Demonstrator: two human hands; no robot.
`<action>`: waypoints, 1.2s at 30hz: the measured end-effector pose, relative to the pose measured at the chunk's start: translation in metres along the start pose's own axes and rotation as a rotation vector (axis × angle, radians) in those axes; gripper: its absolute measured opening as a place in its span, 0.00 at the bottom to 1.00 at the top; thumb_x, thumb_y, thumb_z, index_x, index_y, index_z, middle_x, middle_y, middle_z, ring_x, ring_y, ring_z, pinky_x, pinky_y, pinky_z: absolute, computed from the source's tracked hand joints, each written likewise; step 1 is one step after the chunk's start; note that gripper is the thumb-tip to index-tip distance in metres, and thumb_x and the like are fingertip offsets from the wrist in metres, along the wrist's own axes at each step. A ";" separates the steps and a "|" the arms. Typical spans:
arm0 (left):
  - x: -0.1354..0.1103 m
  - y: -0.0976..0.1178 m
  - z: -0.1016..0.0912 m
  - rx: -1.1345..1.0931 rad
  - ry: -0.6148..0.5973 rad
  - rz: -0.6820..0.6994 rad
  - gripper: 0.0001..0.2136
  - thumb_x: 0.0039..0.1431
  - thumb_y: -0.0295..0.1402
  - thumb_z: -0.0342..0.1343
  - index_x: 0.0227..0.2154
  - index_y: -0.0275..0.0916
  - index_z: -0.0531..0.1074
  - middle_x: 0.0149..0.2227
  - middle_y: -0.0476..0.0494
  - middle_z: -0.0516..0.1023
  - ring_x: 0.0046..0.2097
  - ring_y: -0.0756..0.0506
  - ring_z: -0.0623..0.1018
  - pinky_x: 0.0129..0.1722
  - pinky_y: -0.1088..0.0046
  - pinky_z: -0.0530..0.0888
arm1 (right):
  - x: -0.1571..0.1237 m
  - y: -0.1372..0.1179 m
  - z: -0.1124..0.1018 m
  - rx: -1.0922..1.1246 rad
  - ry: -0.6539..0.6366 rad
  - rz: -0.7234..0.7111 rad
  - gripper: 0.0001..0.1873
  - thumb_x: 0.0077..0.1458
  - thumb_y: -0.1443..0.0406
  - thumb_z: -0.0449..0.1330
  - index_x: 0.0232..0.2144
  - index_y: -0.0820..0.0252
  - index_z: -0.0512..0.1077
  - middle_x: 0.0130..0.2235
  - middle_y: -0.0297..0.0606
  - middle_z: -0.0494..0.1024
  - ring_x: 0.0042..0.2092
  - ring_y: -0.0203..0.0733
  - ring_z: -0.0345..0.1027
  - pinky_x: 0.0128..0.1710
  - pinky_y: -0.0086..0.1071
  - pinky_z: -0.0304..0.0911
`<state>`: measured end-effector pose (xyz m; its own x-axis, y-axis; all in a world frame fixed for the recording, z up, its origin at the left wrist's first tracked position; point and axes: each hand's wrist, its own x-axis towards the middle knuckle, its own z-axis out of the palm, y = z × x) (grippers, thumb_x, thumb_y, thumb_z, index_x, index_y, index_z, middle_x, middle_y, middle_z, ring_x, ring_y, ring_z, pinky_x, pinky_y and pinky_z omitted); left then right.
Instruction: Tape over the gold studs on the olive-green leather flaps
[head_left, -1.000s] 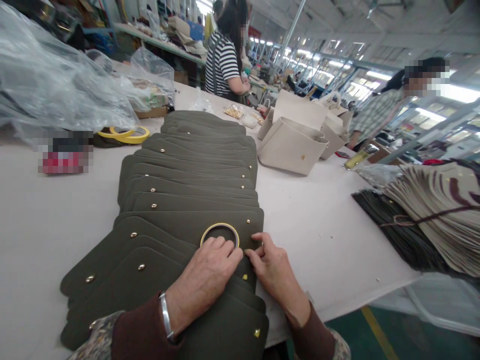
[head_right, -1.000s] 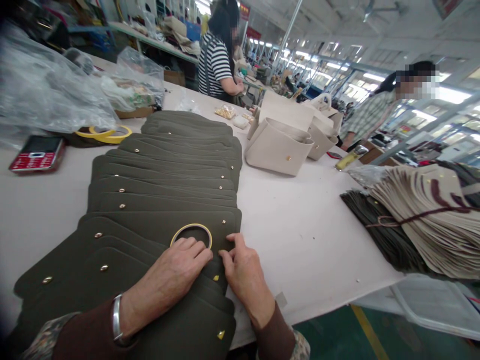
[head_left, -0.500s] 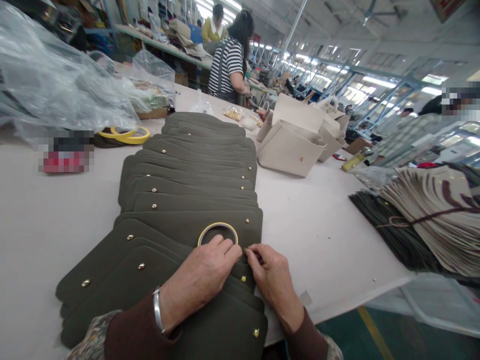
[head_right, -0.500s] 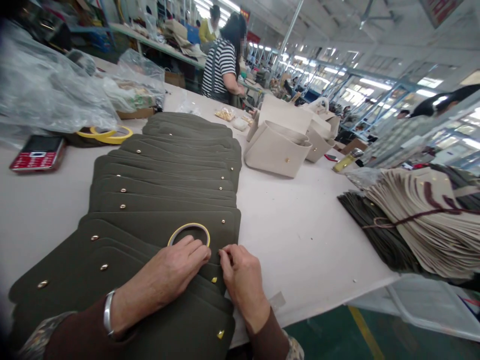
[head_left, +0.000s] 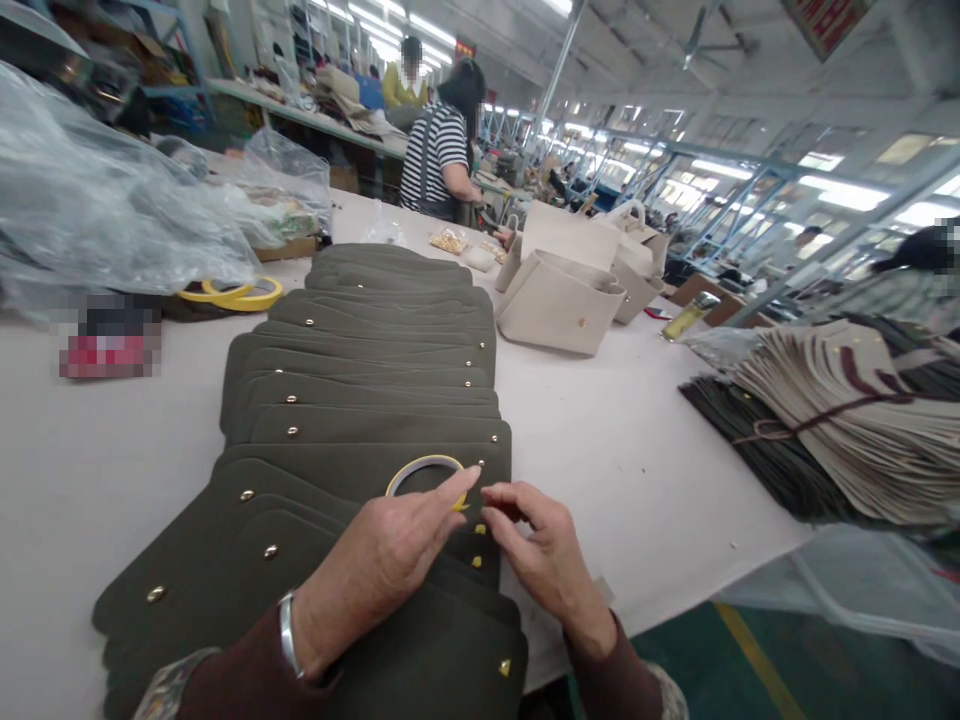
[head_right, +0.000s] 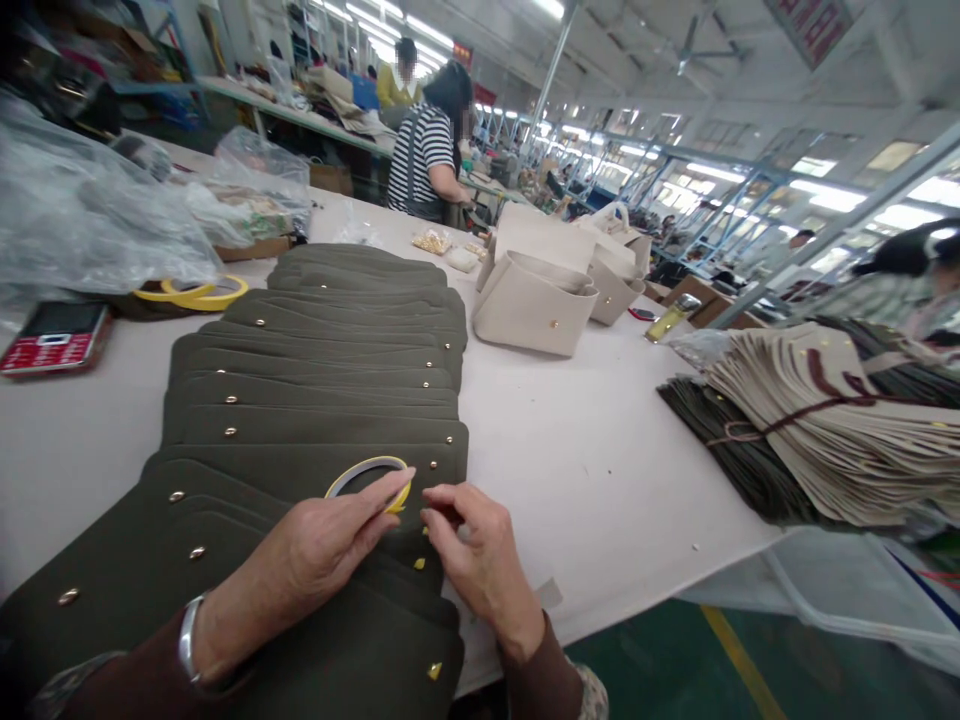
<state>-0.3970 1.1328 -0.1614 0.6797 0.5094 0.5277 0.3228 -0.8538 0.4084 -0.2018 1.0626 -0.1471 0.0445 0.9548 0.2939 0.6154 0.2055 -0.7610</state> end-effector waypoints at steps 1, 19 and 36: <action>0.000 0.000 0.001 0.009 0.005 -0.005 0.20 0.69 0.32 0.44 0.61 0.37 0.54 0.44 0.42 0.81 0.40 0.48 0.82 0.37 0.74 0.78 | 0.001 -0.002 0.002 0.025 0.018 -0.068 0.09 0.58 0.70 0.58 0.41 0.59 0.75 0.37 0.39 0.78 0.35 0.39 0.71 0.36 0.30 0.67; 0.004 0.011 -0.002 0.049 0.013 0.026 0.09 0.68 0.26 0.43 0.33 0.40 0.67 0.26 0.51 0.70 0.26 0.49 0.73 0.25 0.74 0.67 | -0.002 -0.015 0.023 -0.030 0.211 -0.138 0.07 0.52 0.72 0.57 0.26 0.61 0.73 0.24 0.36 0.75 0.24 0.36 0.68 0.25 0.28 0.62; 0.015 0.010 0.018 0.268 -0.377 -0.194 0.05 0.63 0.24 0.51 0.36 0.40 0.69 0.37 0.45 0.71 0.40 0.42 0.71 0.37 0.65 0.74 | 0.037 0.027 0.017 0.112 0.085 0.320 0.10 0.54 0.61 0.60 0.28 0.61 0.77 0.23 0.33 0.76 0.23 0.36 0.70 0.25 0.28 0.67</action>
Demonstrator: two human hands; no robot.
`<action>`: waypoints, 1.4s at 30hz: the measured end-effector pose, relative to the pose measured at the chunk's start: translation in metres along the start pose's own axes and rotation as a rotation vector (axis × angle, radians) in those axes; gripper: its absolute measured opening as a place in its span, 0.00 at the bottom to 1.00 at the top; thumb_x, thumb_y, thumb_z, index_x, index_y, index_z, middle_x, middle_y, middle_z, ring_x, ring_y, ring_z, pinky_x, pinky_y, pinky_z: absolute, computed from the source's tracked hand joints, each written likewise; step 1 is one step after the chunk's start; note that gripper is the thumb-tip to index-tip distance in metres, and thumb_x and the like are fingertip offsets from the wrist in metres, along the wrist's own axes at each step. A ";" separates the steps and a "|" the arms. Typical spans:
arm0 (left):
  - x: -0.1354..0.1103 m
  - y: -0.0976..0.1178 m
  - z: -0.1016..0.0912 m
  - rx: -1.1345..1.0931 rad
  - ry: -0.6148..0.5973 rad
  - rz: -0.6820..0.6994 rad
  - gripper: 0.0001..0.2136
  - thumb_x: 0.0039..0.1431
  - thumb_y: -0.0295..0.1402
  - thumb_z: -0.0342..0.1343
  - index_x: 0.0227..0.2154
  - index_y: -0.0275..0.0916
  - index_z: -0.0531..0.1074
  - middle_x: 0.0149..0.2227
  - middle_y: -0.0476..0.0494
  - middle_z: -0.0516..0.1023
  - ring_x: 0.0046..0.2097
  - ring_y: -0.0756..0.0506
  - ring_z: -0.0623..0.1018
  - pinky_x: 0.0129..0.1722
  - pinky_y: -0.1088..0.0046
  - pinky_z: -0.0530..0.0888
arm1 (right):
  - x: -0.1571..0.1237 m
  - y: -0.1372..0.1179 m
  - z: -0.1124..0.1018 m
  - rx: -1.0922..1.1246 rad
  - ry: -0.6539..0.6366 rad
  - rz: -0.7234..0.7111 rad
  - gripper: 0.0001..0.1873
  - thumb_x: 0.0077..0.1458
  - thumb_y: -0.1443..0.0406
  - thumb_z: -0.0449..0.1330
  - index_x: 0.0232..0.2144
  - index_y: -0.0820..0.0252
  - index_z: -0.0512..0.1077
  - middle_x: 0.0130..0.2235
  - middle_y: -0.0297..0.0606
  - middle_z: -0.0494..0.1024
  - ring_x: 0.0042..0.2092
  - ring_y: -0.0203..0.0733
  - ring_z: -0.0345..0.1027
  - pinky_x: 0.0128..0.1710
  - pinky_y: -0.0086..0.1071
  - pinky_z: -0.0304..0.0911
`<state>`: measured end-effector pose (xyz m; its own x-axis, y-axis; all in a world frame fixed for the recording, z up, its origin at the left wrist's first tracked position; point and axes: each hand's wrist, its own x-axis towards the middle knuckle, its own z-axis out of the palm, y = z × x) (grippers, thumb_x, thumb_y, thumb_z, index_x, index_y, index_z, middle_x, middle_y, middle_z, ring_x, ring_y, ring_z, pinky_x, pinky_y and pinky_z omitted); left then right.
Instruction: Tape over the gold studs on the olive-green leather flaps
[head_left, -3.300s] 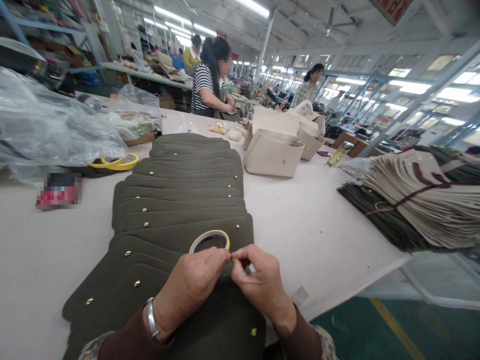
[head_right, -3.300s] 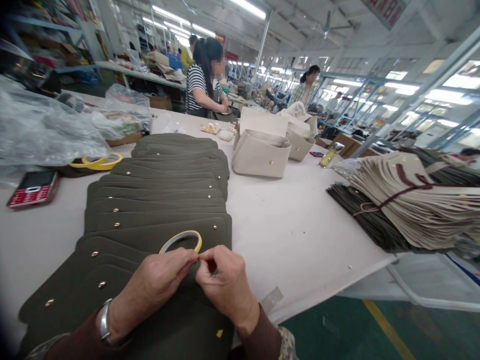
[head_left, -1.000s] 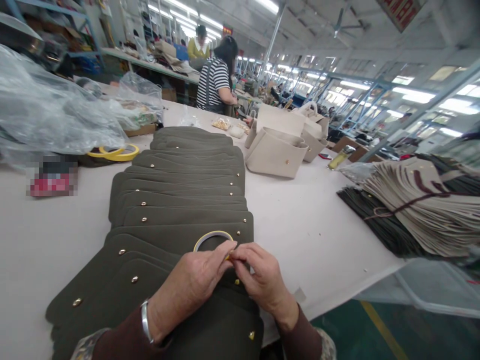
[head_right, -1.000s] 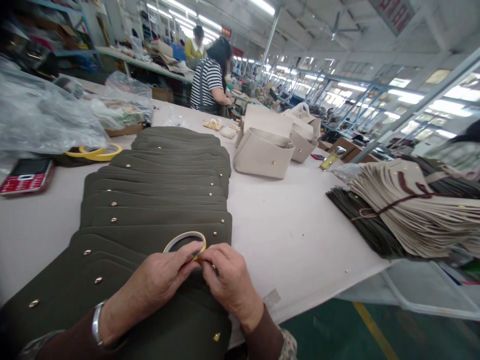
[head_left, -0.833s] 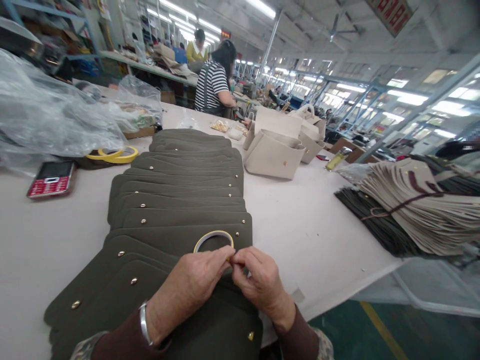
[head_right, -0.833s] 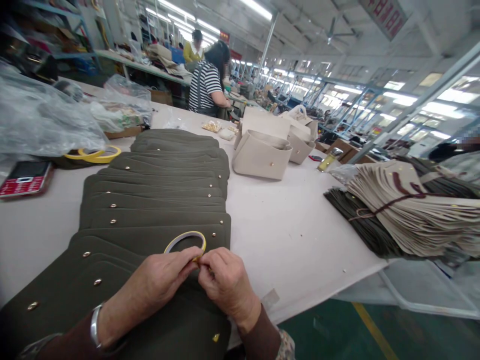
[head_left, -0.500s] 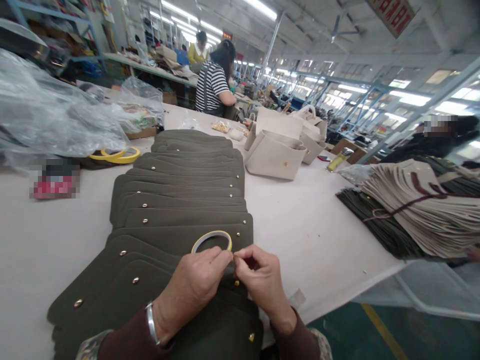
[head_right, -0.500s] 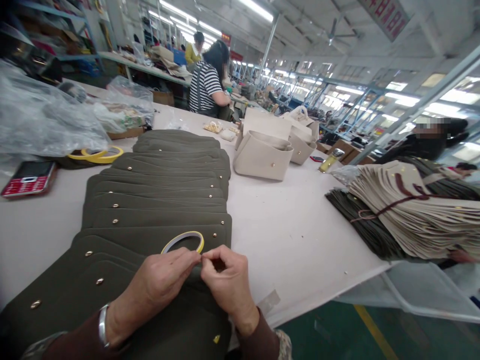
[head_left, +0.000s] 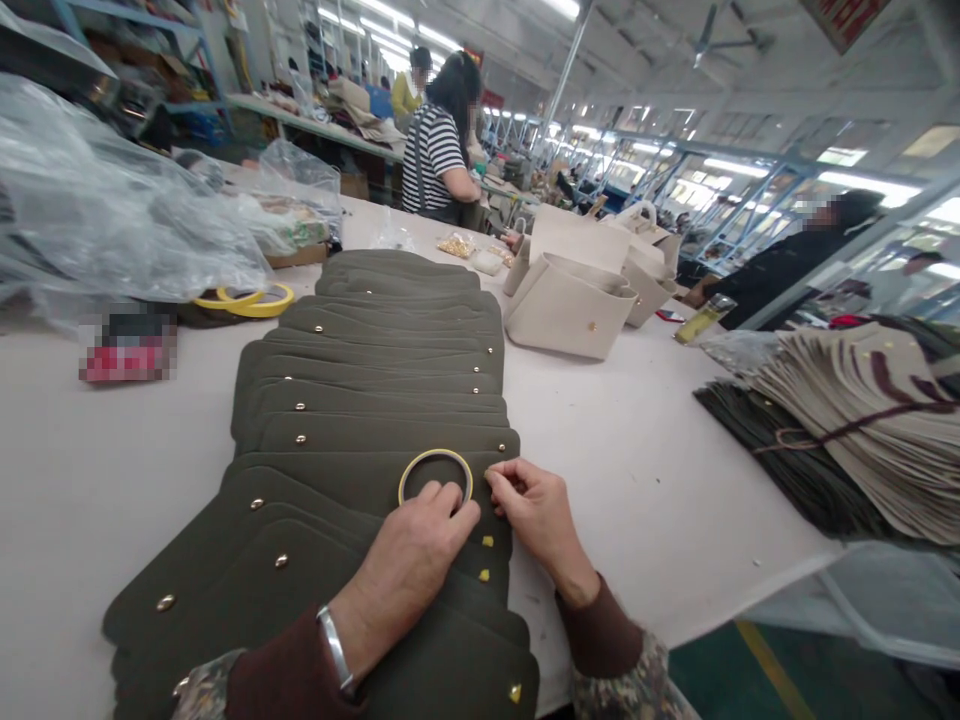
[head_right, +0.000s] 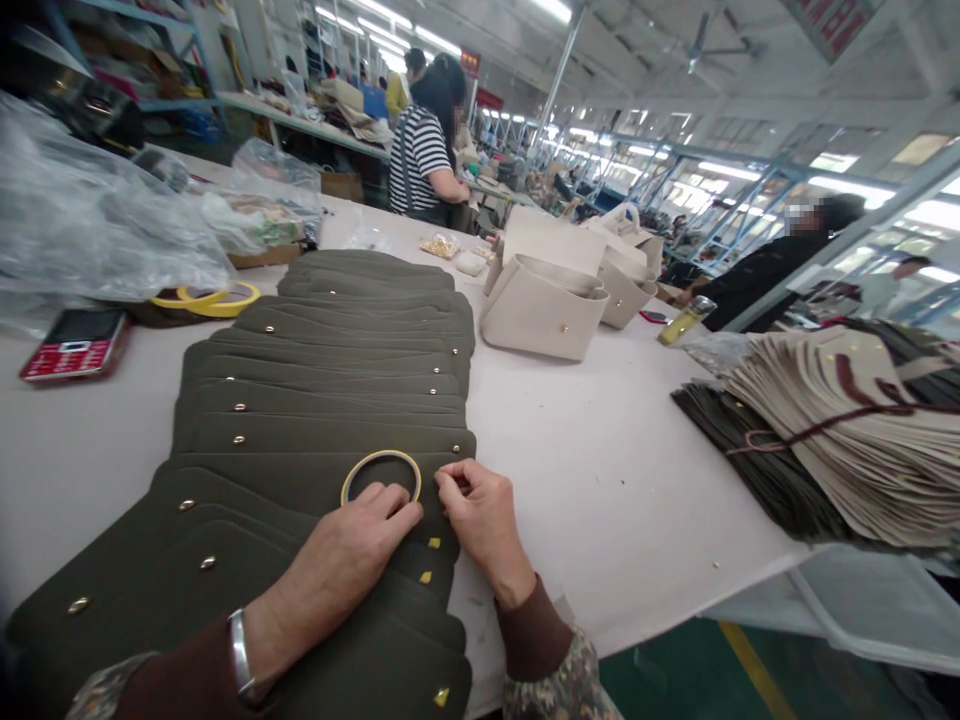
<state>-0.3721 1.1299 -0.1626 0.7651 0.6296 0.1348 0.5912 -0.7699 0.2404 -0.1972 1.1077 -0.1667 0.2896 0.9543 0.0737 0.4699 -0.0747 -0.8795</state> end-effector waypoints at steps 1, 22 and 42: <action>0.000 0.000 -0.001 -0.004 -0.010 -0.005 0.05 0.63 0.24 0.51 0.36 0.39 0.69 0.37 0.45 0.71 0.40 0.42 0.71 0.37 0.64 0.74 | 0.001 -0.001 0.001 -0.063 0.012 -0.045 0.09 0.54 0.62 0.59 0.28 0.61 0.77 0.23 0.33 0.77 0.24 0.36 0.70 0.26 0.28 0.66; 0.008 -0.022 0.001 0.018 0.375 -0.089 0.05 0.64 0.25 0.50 0.38 0.38 0.70 0.44 0.41 0.75 0.46 0.41 0.71 0.45 0.63 0.74 | 0.000 0.002 0.001 -0.267 0.051 -0.255 0.10 0.58 0.65 0.57 0.31 0.59 0.78 0.32 0.40 0.80 0.33 0.42 0.73 0.37 0.34 0.67; 0.023 -0.041 -0.015 0.092 0.437 -0.041 0.07 0.67 0.30 0.45 0.37 0.37 0.68 0.35 0.43 0.72 0.38 0.43 0.69 0.38 0.66 0.68 | 0.024 0.017 -0.009 0.277 0.053 0.245 0.18 0.45 0.56 0.64 0.34 0.62 0.69 0.23 0.27 0.70 0.20 0.31 0.65 0.16 0.23 0.64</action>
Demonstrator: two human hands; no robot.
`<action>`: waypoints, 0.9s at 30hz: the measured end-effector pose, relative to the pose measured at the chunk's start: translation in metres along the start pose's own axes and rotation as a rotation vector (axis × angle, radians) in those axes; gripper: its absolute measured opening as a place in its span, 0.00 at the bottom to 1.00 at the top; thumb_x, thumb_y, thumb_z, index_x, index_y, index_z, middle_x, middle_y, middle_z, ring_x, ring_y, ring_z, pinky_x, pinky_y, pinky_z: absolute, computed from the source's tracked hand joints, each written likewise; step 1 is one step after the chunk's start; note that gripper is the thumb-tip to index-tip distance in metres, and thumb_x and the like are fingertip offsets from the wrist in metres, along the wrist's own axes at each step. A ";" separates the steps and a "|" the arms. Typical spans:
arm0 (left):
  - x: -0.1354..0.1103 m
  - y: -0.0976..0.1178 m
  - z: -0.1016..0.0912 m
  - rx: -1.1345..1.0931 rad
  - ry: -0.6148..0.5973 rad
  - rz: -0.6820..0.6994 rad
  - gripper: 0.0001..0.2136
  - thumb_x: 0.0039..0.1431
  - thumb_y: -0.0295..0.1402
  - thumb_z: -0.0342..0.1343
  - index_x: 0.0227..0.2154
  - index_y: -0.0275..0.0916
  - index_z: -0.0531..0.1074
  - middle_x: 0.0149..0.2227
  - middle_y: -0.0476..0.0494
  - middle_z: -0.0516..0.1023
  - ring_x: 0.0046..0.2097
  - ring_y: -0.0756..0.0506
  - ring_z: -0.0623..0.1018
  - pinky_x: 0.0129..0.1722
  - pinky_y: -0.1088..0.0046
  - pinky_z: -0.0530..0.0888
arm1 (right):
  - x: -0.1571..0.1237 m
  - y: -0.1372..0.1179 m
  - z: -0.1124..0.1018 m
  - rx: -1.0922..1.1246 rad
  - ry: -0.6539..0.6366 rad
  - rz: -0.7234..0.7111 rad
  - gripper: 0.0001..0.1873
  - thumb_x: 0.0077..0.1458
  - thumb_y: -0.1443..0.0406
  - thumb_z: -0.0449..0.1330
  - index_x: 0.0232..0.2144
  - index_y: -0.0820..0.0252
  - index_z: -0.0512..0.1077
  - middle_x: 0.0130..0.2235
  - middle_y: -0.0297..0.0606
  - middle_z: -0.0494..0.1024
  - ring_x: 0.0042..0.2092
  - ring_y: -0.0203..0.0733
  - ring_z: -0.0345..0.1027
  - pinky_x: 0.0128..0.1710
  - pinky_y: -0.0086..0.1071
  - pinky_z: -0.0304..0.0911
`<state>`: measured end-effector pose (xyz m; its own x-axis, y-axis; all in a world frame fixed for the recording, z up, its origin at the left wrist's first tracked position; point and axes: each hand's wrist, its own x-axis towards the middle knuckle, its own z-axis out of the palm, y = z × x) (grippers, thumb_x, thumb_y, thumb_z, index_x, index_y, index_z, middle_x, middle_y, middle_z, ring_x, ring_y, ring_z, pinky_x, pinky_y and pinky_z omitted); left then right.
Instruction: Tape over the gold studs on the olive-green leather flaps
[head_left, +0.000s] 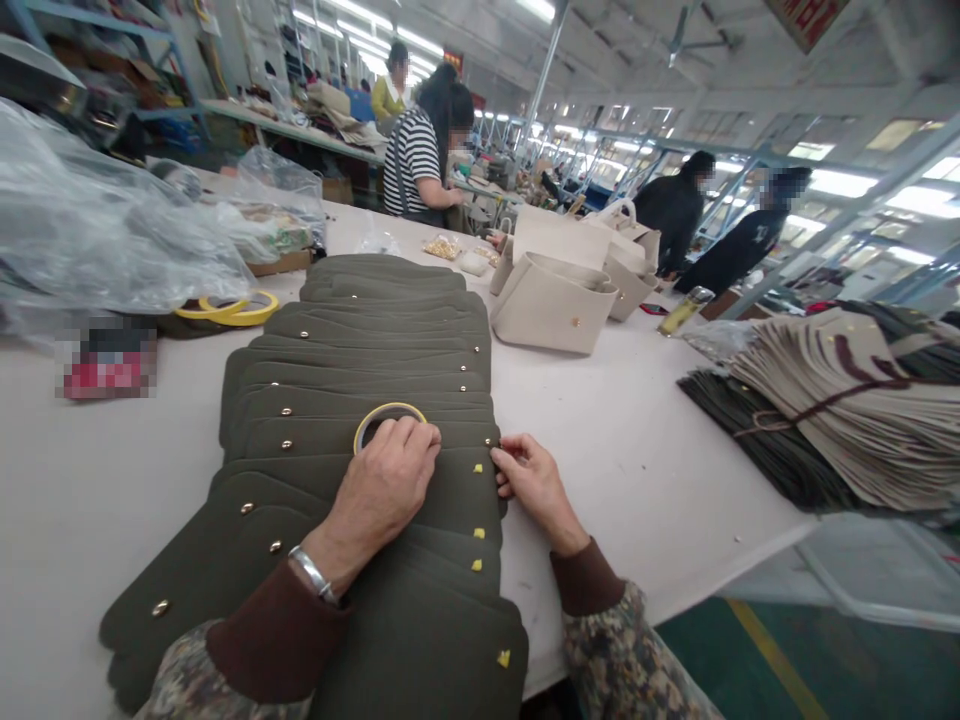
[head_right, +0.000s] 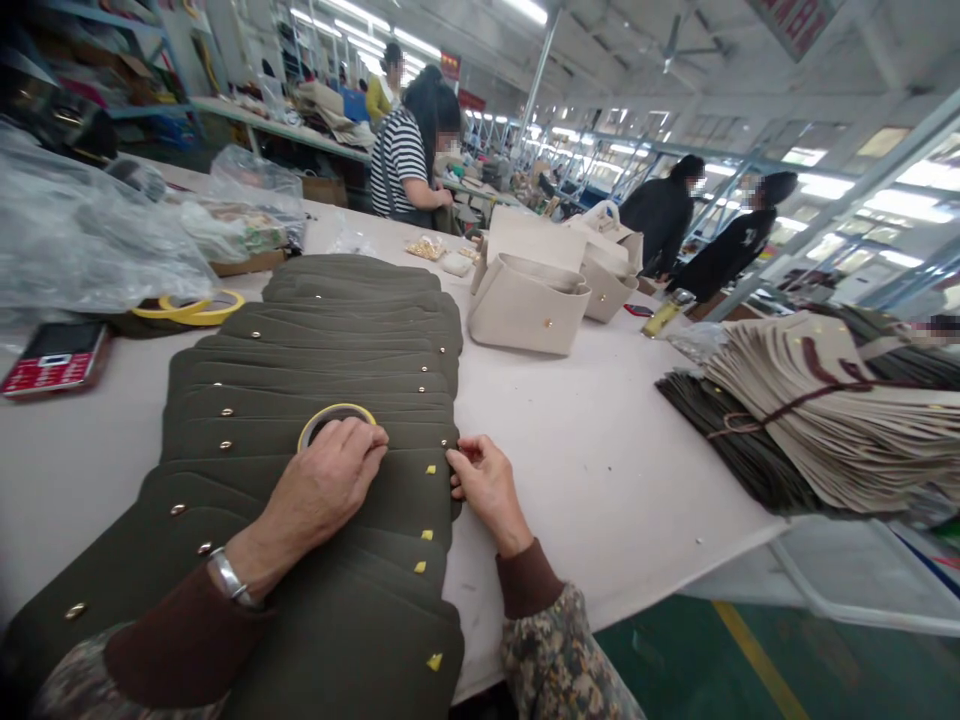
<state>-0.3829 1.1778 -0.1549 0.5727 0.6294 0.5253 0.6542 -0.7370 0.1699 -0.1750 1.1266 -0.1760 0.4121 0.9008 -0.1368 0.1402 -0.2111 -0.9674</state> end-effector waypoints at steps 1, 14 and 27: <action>0.001 -0.002 0.000 0.021 -0.009 0.015 0.07 0.67 0.30 0.45 0.37 0.37 0.68 0.34 0.44 0.72 0.38 0.43 0.70 0.37 0.67 0.68 | -0.003 0.000 -0.001 0.002 -0.005 -0.004 0.18 0.46 0.56 0.64 0.35 0.63 0.70 0.23 0.28 0.71 0.21 0.32 0.66 0.18 0.24 0.65; -0.002 -0.010 -0.005 -0.200 0.006 0.045 0.08 0.67 0.29 0.44 0.38 0.37 0.69 0.35 0.45 0.75 0.37 0.47 0.75 0.38 0.71 0.72 | -0.043 0.000 -0.010 0.112 -0.040 -0.049 0.20 0.45 0.59 0.67 0.39 0.61 0.70 0.26 0.29 0.73 0.23 0.33 0.66 0.23 0.27 0.65; -0.004 -0.010 0.001 -0.166 -0.096 0.041 0.07 0.66 0.29 0.46 0.36 0.38 0.69 0.35 0.45 0.74 0.39 0.45 0.74 0.40 0.68 0.71 | -0.099 0.002 -0.016 -0.411 -0.169 -0.171 0.11 0.57 0.67 0.57 0.43 0.58 0.72 0.35 0.35 0.77 0.35 0.40 0.72 0.38 0.31 0.66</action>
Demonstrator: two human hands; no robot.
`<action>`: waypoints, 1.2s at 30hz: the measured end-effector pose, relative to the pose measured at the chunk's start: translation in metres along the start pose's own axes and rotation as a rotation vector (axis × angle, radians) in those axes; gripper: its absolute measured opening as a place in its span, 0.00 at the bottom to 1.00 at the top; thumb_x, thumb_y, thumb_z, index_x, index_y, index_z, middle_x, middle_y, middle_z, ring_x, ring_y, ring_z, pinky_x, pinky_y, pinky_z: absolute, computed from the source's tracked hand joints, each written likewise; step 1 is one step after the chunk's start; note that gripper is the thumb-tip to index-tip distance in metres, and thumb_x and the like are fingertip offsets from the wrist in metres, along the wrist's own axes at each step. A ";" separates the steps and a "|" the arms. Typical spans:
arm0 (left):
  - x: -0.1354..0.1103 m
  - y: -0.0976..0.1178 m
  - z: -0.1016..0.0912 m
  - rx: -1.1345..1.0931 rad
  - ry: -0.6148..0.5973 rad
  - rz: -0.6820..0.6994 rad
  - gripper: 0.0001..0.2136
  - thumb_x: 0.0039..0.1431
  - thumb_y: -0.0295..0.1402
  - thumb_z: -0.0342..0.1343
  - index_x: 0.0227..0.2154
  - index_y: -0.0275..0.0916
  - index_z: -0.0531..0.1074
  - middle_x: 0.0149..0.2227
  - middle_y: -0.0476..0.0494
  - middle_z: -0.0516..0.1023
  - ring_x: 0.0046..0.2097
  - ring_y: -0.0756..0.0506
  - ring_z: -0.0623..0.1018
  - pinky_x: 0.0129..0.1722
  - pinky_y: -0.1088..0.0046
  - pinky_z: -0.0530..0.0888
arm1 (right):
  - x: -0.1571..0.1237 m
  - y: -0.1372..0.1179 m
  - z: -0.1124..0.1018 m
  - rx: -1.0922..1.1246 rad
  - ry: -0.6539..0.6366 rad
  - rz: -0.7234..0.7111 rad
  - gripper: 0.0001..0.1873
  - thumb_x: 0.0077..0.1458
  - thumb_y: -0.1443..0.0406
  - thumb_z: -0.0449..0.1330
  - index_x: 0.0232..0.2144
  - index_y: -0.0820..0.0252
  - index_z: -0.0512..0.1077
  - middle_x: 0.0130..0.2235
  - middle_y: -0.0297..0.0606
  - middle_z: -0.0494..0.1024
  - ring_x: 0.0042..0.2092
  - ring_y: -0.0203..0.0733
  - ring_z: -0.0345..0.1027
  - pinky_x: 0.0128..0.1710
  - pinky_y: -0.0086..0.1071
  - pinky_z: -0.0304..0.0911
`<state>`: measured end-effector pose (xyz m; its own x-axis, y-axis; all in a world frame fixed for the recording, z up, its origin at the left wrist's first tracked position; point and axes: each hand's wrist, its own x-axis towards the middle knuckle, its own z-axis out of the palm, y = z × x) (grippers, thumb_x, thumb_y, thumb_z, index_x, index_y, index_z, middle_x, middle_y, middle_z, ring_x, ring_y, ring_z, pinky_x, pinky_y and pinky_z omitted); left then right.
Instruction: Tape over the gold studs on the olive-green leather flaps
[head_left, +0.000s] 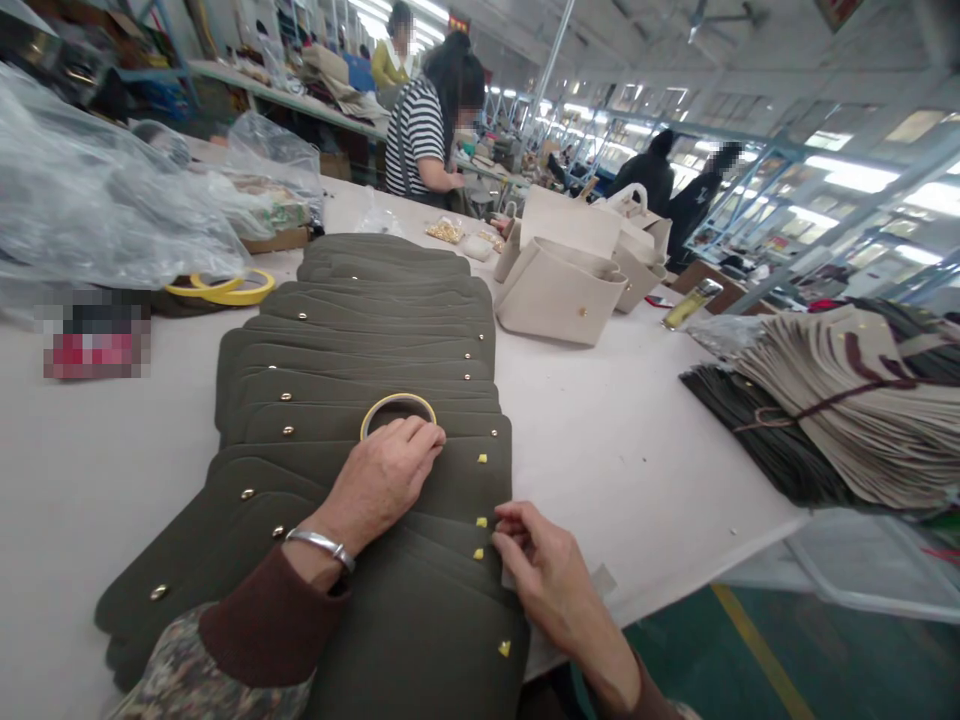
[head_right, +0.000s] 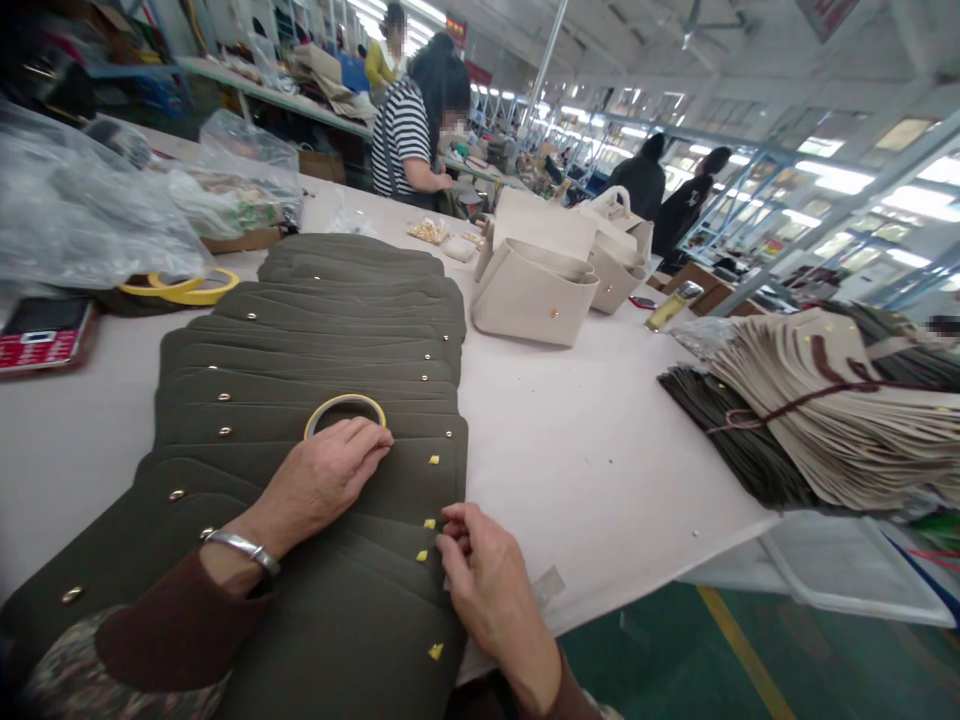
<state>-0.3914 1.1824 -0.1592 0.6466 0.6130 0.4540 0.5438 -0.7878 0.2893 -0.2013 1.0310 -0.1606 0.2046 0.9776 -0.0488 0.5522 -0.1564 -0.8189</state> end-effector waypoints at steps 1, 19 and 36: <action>0.000 0.000 0.000 -0.021 -0.001 -0.002 0.07 0.66 0.29 0.46 0.36 0.38 0.69 0.35 0.45 0.74 0.38 0.45 0.74 0.40 0.68 0.71 | 0.000 0.000 0.001 0.027 -0.024 0.021 0.10 0.56 0.67 0.58 0.42 0.58 0.72 0.35 0.35 0.77 0.35 0.39 0.71 0.37 0.31 0.66; -0.015 0.010 -0.019 -0.310 -0.226 0.037 0.09 0.69 0.33 0.42 0.39 0.42 0.68 0.36 0.48 0.77 0.38 0.48 0.77 0.39 0.73 0.70 | 0.002 0.002 -0.009 0.074 0.132 0.025 0.07 0.58 0.62 0.59 0.35 0.59 0.75 0.31 0.35 0.78 0.33 0.39 0.70 0.34 0.29 0.64; -0.024 0.033 -0.013 -0.278 -0.213 0.127 0.13 0.68 0.32 0.41 0.55 0.42 0.55 0.40 0.44 0.82 0.37 0.44 0.83 0.33 0.71 0.77 | 0.026 -0.029 0.007 -0.063 0.130 -0.631 0.08 0.60 0.73 0.54 0.38 0.60 0.72 0.35 0.41 0.77 0.37 0.40 0.70 0.39 0.32 0.67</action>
<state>-0.3961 1.1412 -0.1501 0.8122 0.4850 0.3243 0.3049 -0.8267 0.4729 -0.2178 1.0617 -0.1427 -0.0808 0.8598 0.5041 0.6439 0.4311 -0.6321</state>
